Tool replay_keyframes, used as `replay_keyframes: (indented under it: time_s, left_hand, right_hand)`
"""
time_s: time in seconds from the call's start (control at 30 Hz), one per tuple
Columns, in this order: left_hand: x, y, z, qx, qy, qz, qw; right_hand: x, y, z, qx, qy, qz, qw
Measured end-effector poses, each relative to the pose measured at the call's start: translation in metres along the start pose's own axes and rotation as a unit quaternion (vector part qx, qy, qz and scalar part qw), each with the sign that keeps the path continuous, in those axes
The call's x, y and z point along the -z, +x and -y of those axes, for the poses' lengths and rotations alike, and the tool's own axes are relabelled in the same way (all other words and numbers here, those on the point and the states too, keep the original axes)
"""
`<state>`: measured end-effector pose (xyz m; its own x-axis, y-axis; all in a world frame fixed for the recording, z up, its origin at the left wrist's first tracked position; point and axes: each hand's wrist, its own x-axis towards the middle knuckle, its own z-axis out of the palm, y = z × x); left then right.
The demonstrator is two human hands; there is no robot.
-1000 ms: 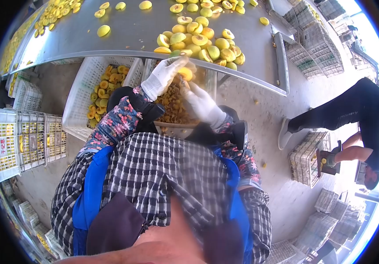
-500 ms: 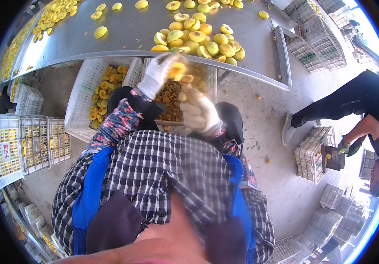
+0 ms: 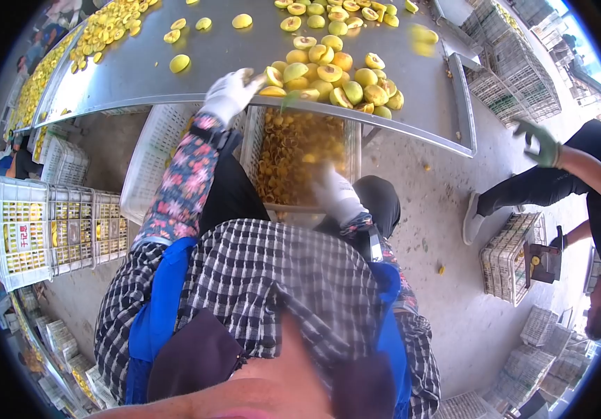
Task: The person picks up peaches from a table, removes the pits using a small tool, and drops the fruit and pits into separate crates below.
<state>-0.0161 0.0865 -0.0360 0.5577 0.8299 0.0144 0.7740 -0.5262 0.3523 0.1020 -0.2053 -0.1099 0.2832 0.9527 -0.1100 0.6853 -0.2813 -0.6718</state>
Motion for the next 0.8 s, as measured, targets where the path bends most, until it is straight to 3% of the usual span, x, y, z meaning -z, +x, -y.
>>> replay_keyframes:
  time_s: [0.03, 0.13, 0.23, 0.3, 0.33, 0.4, 0.43, 0.5, 0.53, 0.57, 0.63, 0.67, 0.73, 0.8]
  left_hand:
    - [0.005, 0.004, -0.02, 0.045, -0.045, 0.053, 0.997]
    - [-0.027, 0.039, -0.024, -0.003, -0.067, 0.13, 0.989]
    - [-0.049, 0.051, -0.009, -0.013, -0.189, 0.001, 0.982]
    - [-0.052, 0.051, -0.002, -0.026, -0.317, -0.087, 0.944]
    - [-0.042, 0.041, -0.007, -0.037, -0.471, -0.048, 0.88]
    - [-0.023, 0.016, -0.017, -0.046, -0.736, 0.031, 0.674]
    - [-0.017, 0.006, -0.015, -0.023, -0.805, 0.112, 0.582]
    - [-0.007, -0.013, -0.021, 0.022, -0.867, 0.154, 0.474]
    - [0.001, -0.023, -0.027, 0.042, -0.891, 0.173, 0.417]
    - [0.01, -0.033, -0.039, 0.087, -0.895, 0.128, 0.418]
    - [0.0, -0.04, -0.032, 0.027, -0.878, 0.173, 0.445]
    - [-0.006, -0.044, -0.032, -0.002, -0.867, 0.2, 0.455]
    - [-0.012, -0.053, -0.038, -0.008, -0.85, 0.197, 0.489]
    - [-0.016, -0.059, -0.047, -0.017, -0.83, 0.189, 0.524]
  right_hand:
    - [0.0, 0.0, 0.002, 0.027, -0.027, 0.007, 0.999]
    - [0.002, -0.004, 0.006, 0.005, -0.022, 0.012, 1.0]
    - [0.008, -0.006, 0.012, -0.042, -0.02, -0.002, 0.999]
    - [0.005, -0.005, -0.004, 0.153, -0.022, -0.094, 0.983]
    - [0.005, -0.005, -0.005, 0.131, 0.003, -0.087, 0.988]
    - [0.004, -0.005, -0.007, 0.084, 0.053, -0.075, 0.992]
    - [0.006, -0.001, -0.004, 0.038, 0.057, -0.089, 0.994]
    - [0.013, 0.005, 0.005, 0.018, 0.0, -0.113, 0.993]
    - [0.017, 0.008, 0.008, 0.092, -0.014, -0.144, 0.985]
    - [0.02, 0.012, 0.011, 0.165, -0.028, -0.175, 0.97]
    - [0.029, 0.018, 0.026, 0.034, 0.039, -0.144, 0.988]
    - [0.034, 0.019, 0.031, 0.115, -0.043, -0.19, 0.974]
    - [0.047, 0.022, 0.039, 0.021, -0.041, -0.171, 0.984]
    - [0.06, 0.026, 0.059, 0.073, -0.045, -0.24, 0.967]
